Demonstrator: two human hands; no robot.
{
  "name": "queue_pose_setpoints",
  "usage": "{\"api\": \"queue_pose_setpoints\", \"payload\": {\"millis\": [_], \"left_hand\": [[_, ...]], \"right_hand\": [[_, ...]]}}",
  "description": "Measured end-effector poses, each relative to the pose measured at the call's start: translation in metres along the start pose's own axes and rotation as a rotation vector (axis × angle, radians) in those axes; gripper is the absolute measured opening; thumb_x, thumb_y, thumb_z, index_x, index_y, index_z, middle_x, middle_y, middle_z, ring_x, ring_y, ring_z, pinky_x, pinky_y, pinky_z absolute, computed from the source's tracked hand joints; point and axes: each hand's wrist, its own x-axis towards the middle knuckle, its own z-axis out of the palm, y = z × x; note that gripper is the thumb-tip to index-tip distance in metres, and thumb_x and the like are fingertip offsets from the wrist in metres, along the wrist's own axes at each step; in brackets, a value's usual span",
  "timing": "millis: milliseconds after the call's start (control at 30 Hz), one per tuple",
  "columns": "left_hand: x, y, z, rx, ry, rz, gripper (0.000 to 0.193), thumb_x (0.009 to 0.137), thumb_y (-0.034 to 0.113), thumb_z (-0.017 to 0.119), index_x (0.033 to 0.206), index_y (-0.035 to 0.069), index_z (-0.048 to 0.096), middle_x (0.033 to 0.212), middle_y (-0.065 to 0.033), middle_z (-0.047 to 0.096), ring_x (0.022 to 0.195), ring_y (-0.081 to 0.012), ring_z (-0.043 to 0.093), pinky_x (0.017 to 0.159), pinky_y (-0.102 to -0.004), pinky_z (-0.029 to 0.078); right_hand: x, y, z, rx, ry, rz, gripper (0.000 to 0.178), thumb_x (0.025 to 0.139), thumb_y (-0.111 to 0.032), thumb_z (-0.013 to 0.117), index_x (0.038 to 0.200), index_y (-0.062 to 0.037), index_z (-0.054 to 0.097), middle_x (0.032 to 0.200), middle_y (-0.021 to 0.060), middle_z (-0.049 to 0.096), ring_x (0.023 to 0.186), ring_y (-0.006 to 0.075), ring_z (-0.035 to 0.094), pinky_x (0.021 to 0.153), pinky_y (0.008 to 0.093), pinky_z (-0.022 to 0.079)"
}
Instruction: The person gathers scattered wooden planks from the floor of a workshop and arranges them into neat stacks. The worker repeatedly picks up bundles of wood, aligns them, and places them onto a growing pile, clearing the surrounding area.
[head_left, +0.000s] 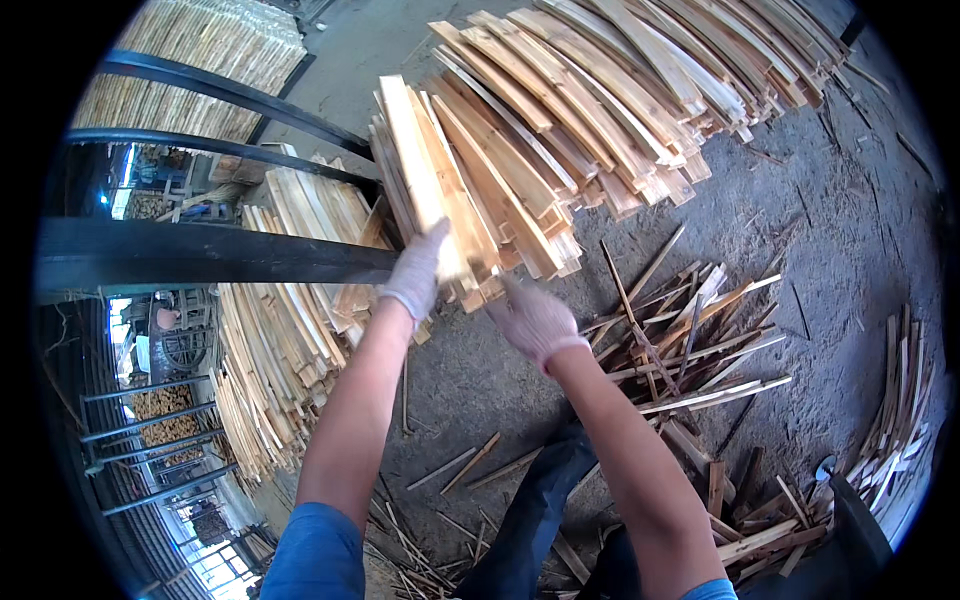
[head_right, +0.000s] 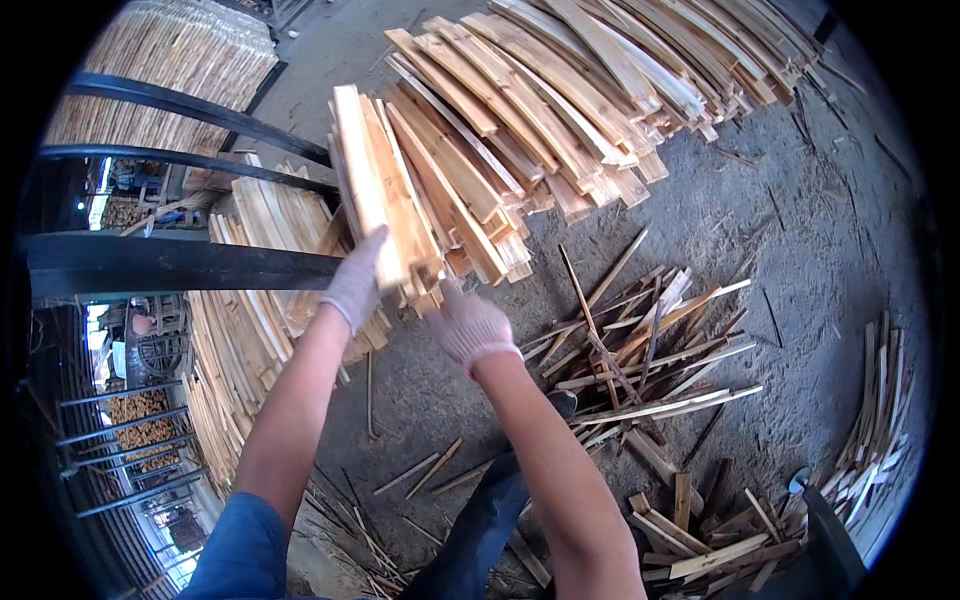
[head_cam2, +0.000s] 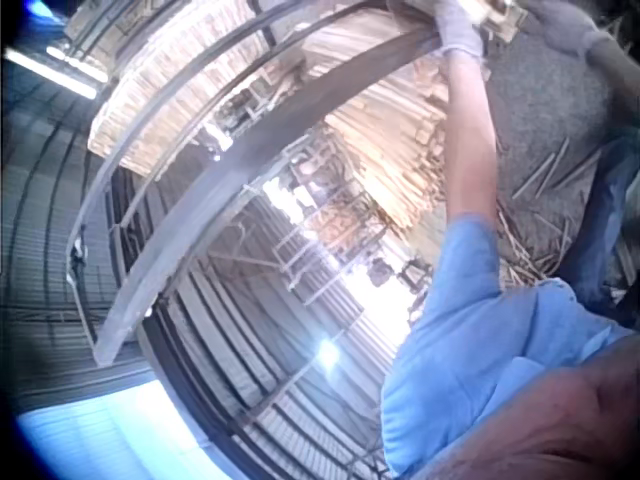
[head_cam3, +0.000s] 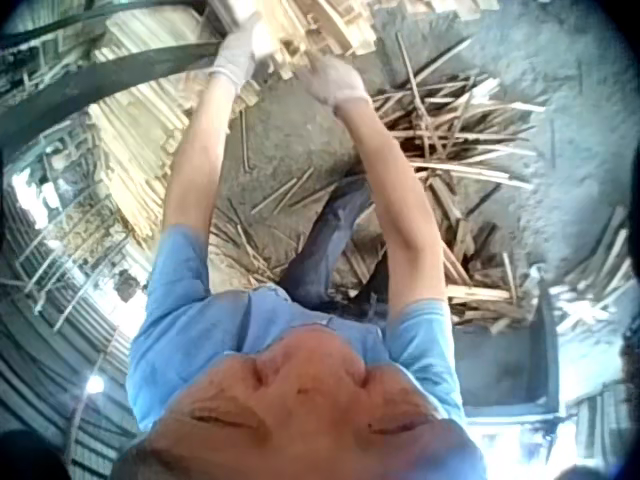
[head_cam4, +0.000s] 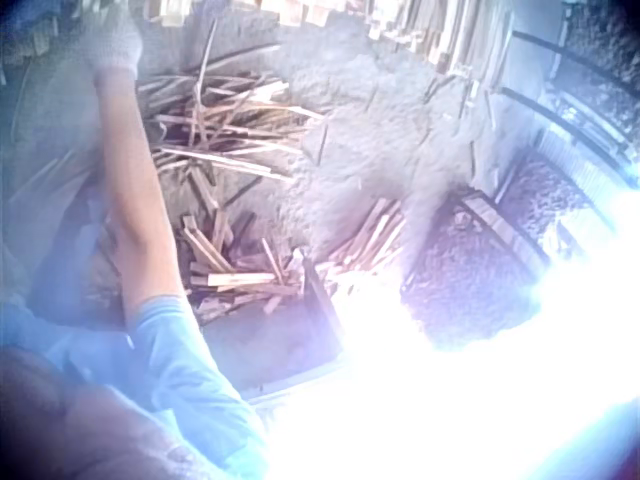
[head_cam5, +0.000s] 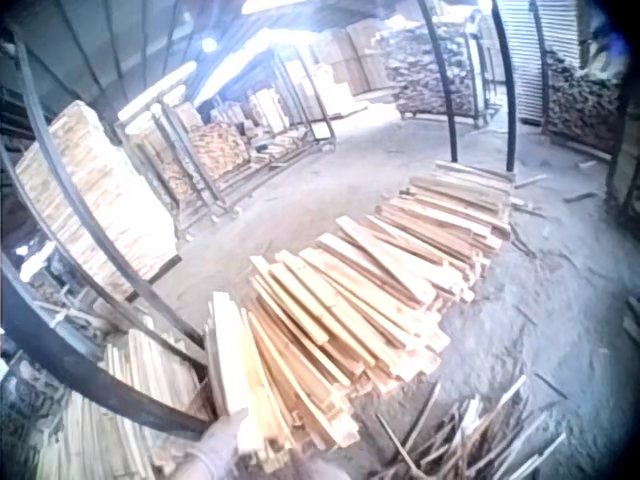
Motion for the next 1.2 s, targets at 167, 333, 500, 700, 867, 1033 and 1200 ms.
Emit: {"api": "queue_pose_setpoints", "payload": {"millis": [167, 333, 500, 700, 867, 1033, 1200], "left_hand": [[-0.093, -0.088, 0.093, 0.215, -0.246, -0.105, 0.081, 0.099, 0.031, 0.064, 0.162, 0.0, 0.023, 0.167, -0.0216, 0.027, 0.155, -0.0294, 0.026, 0.125, -0.0356, 0.022], [-0.21, -0.171, 0.122, 0.322, -0.323, -0.505, 0.071, 0.098, 0.019, 0.066, 0.157, -0.005, 0.033, 0.162, -0.0206, 0.038, 0.149, -0.0281, 0.038, 0.122, -0.036, 0.03], [-0.279, -0.245, 0.16, 0.533, -0.557, -0.475, 0.07, 0.097, 0.014, 0.068, 0.155, -0.007, 0.035, 0.157, -0.025, 0.043, 0.145, -0.0321, 0.044, 0.12, -0.0381, 0.036], [-0.355, -0.289, 0.281, 0.984, -0.988, -0.329, 0.074, 0.092, 0.031, 0.069, 0.151, -0.006, 0.043, 0.147, -0.0256, 0.055, 0.138, -0.0324, 0.054, 0.115, -0.0364, 0.04], [-0.415, -0.357, 0.431, 1.117, -1.266, -0.126, 0.082, 0.091, 0.039, 0.069, 0.152, -0.007, 0.04, 0.146, -0.0278, 0.055, 0.138, -0.0373, 0.053, 0.115, -0.0385, 0.04], [-0.456, -0.461, 0.586, 1.14, -1.451, 0.134, 0.1, 0.087, 0.054, 0.07, 0.153, -0.012, 0.033, 0.141, -0.0336, 0.056, 0.134, -0.0413, 0.055, 0.113, -0.041, 0.041], [-0.473, -0.539, 0.685, 1.01, -1.481, -0.078, 0.067, 0.086, 0.049, 0.075, 0.128, -0.001, 0.062, 0.102, -0.0118, 0.071, 0.087, -0.0176, 0.067, 0.079, -0.0335, 0.055]], "right_hand": [[-0.181, 0.214, 0.11, -0.055, 0.004, 0.342, 0.055, 0.096, -0.046, 0.06, 0.139, -0.0108, 0.059, 0.111, 0.0249, 0.071, 0.106, 0.0431, 0.068, 0.092, 0.0515, 0.053], [-0.418, 0.338, 0.161, 0.006, -0.158, 0.882, 0.054, 0.094, -0.045, 0.063, 0.132, -0.0058, 0.06, 0.11, 0.025, 0.072, 0.107, 0.0438, 0.068, 0.092, 0.0512, 0.053], [-0.578, 0.379, 0.2, 0.308, 0.281, 1.26, 0.059, 0.096, -0.049, 0.062, 0.137, -0.0062, 0.06, 0.129, 0.0276, 0.065, 0.123, 0.0428, 0.061, 0.107, 0.0451, 0.046], [-0.676, 0.428, 0.234, 0.792, 0.806, 1.453, 0.074, 0.096, -0.051, 0.058, 0.143, 0.0058, 0.051, 0.14, 0.032, 0.057, 0.133, 0.0424, 0.055, 0.111, 0.0418, 0.041], [-0.706, 0.535, 0.256, 1.086, 1.062, 1.235, 0.078, 0.096, -0.052, 0.06, 0.147, 0.0049, 0.047, 0.148, 0.0248, 0.052, 0.14, 0.0337, 0.048, 0.113, 0.0374, 0.038], [-0.691, 0.608, 0.235, 1.412, 1.302, 1.093, 0.091, 0.09, -0.065, 0.064, 0.148, 0.004, 0.048, 0.145, 0.022, 0.055, 0.133, 0.0327, 0.053, 0.111, 0.0364, 0.04], [-0.673, 0.643, 0.256, 1.331, 1.41, 1.099, 0.097, 0.091, -0.072, 0.06, 0.147, 0.007, 0.047, 0.142, 0.0246, 0.056, 0.127, 0.0336, 0.058, 0.11, 0.0396, 0.041]]}}
